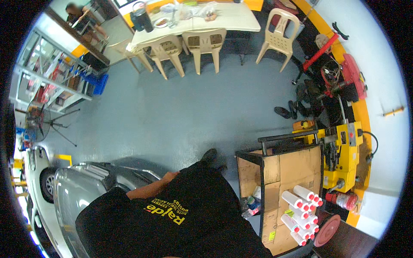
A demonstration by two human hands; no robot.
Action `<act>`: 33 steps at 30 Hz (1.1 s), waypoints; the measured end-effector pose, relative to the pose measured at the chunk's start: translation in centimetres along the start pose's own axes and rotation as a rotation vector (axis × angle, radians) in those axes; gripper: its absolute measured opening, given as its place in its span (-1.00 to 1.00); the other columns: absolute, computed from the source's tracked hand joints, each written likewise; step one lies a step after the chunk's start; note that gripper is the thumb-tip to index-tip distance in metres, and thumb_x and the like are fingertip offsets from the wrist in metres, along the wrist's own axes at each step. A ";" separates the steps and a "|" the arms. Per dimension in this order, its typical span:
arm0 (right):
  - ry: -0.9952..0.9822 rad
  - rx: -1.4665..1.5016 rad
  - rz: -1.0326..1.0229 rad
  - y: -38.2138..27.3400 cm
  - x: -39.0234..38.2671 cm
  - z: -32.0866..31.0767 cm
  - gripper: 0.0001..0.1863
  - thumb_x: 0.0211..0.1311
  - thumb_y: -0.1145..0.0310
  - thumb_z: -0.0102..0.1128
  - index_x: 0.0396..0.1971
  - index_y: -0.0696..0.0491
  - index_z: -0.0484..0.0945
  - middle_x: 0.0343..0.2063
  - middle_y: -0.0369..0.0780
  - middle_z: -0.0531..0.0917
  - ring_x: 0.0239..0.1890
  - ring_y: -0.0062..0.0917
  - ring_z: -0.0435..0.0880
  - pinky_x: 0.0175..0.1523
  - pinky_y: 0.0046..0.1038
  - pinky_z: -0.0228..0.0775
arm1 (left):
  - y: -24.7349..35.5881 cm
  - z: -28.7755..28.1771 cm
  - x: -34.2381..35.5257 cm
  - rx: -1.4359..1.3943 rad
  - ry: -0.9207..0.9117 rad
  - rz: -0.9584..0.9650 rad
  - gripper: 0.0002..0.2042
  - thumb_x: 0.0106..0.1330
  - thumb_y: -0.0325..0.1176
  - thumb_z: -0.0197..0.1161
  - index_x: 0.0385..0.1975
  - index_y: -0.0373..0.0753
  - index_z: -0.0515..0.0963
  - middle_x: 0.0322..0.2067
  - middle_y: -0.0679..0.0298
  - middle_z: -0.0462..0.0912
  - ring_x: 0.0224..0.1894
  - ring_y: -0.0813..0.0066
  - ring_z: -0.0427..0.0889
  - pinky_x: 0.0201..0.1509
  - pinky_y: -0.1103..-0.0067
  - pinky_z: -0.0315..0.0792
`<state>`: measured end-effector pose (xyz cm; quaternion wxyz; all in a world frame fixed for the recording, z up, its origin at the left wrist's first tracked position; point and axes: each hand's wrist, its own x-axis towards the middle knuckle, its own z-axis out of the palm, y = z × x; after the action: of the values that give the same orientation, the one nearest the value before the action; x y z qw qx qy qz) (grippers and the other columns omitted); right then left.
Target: The person wipes several plastic bottles with a cloth and writes labels on them using a marker.
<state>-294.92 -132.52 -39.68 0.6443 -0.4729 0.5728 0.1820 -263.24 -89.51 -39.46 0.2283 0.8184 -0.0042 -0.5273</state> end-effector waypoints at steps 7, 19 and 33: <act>-0.086 -0.187 0.067 -0.4 2.4 -3.1 -0.67 0.36 0.18 0.15 0.05 -0.04 0.57 -0.09 -0.18 0.62 -0.07 -0.31 0.60 0.05 -0.16 0.44 | -8.2 6.1 -2.0 0.012 0.249 0.070 -0.35 0.49 0.19 -0.09 -0.16 -0.39 0.67 -0.19 -0.21 0.69 -0.03 -0.19 0.66 0.07 0.15 0.48; -0.299 -0.794 -0.116 -17.6 8.8 4.6 -0.72 0.37 0.18 0.15 -0.02 -0.03 0.57 -0.19 -0.21 0.63 -0.17 -0.36 0.62 -0.06 -0.22 0.45 | 0.5 -7.6 1.8 -0.382 0.672 0.022 -0.60 0.26 -0.19 0.17 -0.07 -0.40 0.61 -0.01 -0.13 0.66 0.08 -0.04 0.64 0.17 0.17 0.50; -0.635 -1.330 -0.351 -30.5 9.0 44.3 -0.76 0.37 0.19 0.16 -0.10 -0.02 0.58 -0.31 -0.24 0.65 -0.30 -0.42 0.64 -0.19 -0.30 0.46 | -29.3 -18.7 8.3 -0.250 0.371 0.412 -0.73 0.28 -0.23 0.20 -0.07 -0.08 0.69 -0.18 0.15 0.74 -0.20 0.25 0.73 -0.06 0.33 0.57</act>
<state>-243.68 -113.84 -40.26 0.3767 -0.7710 0.0456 0.5114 -250.26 -58.47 -51.35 0.4261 0.8483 -0.0634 -0.3080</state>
